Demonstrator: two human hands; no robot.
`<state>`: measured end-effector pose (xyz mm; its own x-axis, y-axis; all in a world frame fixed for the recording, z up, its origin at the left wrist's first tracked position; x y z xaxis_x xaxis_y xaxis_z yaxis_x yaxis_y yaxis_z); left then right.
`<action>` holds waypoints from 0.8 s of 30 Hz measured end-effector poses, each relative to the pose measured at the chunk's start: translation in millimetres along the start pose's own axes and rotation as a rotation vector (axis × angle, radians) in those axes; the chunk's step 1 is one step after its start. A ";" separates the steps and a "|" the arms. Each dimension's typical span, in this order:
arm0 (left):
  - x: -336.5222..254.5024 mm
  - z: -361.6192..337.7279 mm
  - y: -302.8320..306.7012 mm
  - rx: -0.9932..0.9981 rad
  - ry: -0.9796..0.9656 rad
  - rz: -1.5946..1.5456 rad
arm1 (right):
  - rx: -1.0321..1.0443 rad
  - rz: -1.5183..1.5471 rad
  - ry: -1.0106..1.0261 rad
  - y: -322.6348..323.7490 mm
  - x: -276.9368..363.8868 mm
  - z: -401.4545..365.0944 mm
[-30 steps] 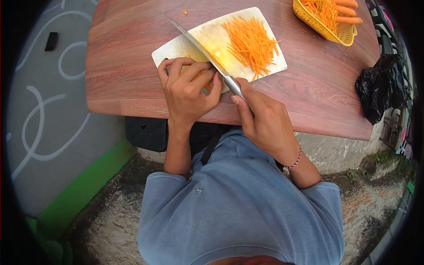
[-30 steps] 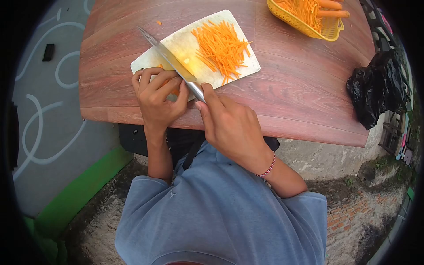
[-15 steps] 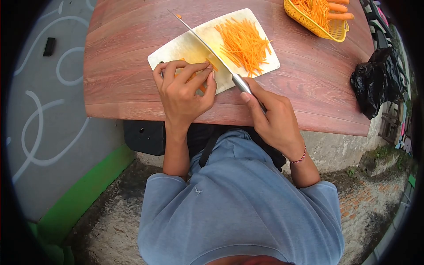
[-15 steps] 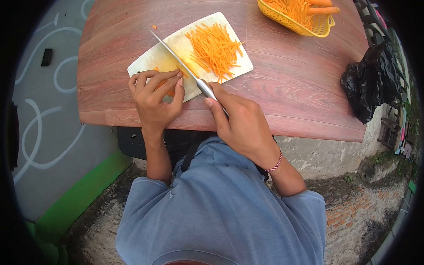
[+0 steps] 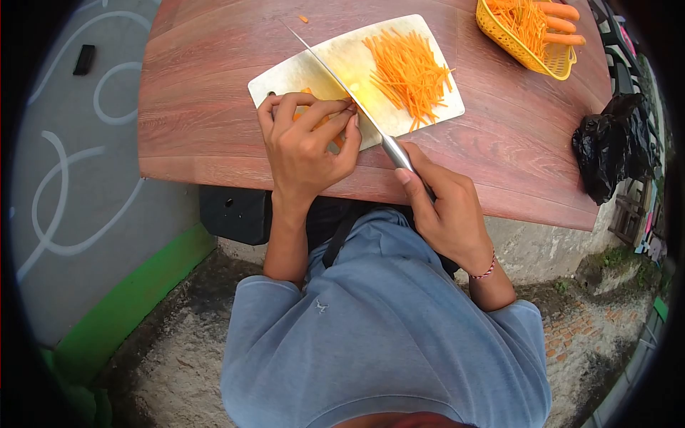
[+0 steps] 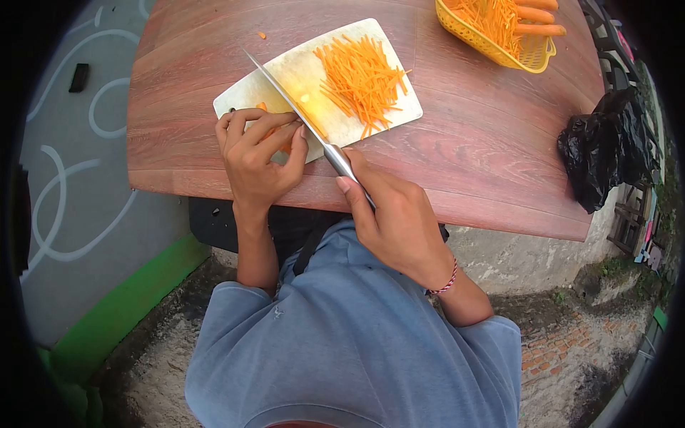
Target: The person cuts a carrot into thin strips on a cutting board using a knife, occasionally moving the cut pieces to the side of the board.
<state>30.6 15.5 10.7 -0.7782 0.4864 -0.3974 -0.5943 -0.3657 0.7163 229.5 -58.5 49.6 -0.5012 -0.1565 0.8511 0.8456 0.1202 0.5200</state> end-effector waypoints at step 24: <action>-1.1 0.6 -0.7 -0.001 0.003 0.017 | -0.018 -0.001 -0.093 2.8 -1.7 9.5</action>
<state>31.9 15.7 11.0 -0.7888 0.4779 -0.3865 -0.5811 -0.3750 0.7223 231.0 -48.6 50.3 -0.5166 -0.0649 0.8538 0.8476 0.1023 0.5206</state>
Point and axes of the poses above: each hand's wrist, its own z-axis towards the middle knuckle, its own y-axis out of the back of the hand, x = y × z, the point moved 2 cm from there along z, towards the middle knuckle, and after that the axes turned 5 degrees about y, right-handed, at the moved point
